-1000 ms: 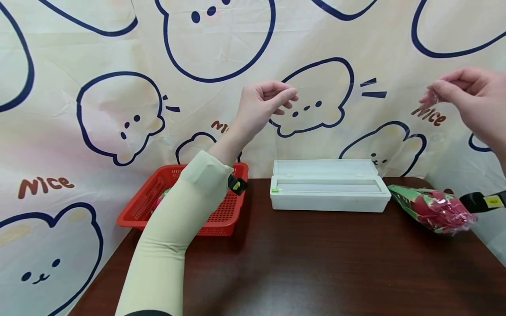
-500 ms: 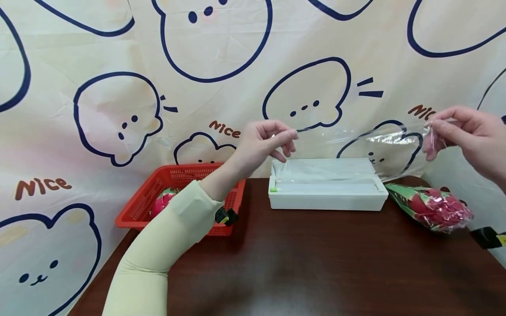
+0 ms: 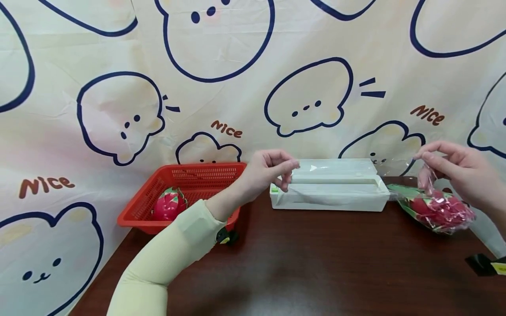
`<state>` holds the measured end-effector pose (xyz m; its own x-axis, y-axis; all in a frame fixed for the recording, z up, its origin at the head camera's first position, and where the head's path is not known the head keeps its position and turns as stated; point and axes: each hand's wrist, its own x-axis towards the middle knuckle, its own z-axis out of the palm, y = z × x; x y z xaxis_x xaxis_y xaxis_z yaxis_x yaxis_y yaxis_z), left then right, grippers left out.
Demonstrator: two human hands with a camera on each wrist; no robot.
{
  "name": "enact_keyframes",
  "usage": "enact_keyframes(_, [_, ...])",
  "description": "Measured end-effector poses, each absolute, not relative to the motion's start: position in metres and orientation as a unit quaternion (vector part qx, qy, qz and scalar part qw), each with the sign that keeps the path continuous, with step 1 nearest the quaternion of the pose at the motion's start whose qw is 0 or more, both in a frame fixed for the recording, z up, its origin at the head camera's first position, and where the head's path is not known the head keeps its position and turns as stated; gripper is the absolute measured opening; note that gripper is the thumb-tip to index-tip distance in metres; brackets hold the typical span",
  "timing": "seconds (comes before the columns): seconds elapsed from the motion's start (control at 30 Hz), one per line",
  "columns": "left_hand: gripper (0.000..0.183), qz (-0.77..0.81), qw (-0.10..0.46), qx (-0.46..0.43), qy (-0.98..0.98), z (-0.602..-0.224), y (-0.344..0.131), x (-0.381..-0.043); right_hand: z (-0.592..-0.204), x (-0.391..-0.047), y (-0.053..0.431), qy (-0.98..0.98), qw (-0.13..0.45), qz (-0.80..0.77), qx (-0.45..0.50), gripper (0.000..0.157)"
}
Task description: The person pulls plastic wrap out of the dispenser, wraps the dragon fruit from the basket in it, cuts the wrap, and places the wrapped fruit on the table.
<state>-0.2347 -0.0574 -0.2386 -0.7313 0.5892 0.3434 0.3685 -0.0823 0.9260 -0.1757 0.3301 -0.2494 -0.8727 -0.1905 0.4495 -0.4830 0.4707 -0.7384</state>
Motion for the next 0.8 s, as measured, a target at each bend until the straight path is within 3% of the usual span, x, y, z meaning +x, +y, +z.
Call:
enact_keyframes(0.4, [0.014,0.630,0.171,0.367,0.663,-0.283,-0.062,-0.212,-0.289,-0.158,0.331,-0.849,0.056,0.490,0.189,0.027])
enact_keyframes(0.57, [0.012,0.614,0.193,0.382,0.664,-0.309,-0.061,-0.209,-0.314,-0.153,0.336,-0.828,0.023,0.501,0.251,0.034])
enact_keyframes(0.8, [0.010,0.596,0.218,0.393,0.665,-0.344,-0.061,-0.204,-0.345,-0.148,0.343,-0.773,-0.075,0.552,0.304,0.044])
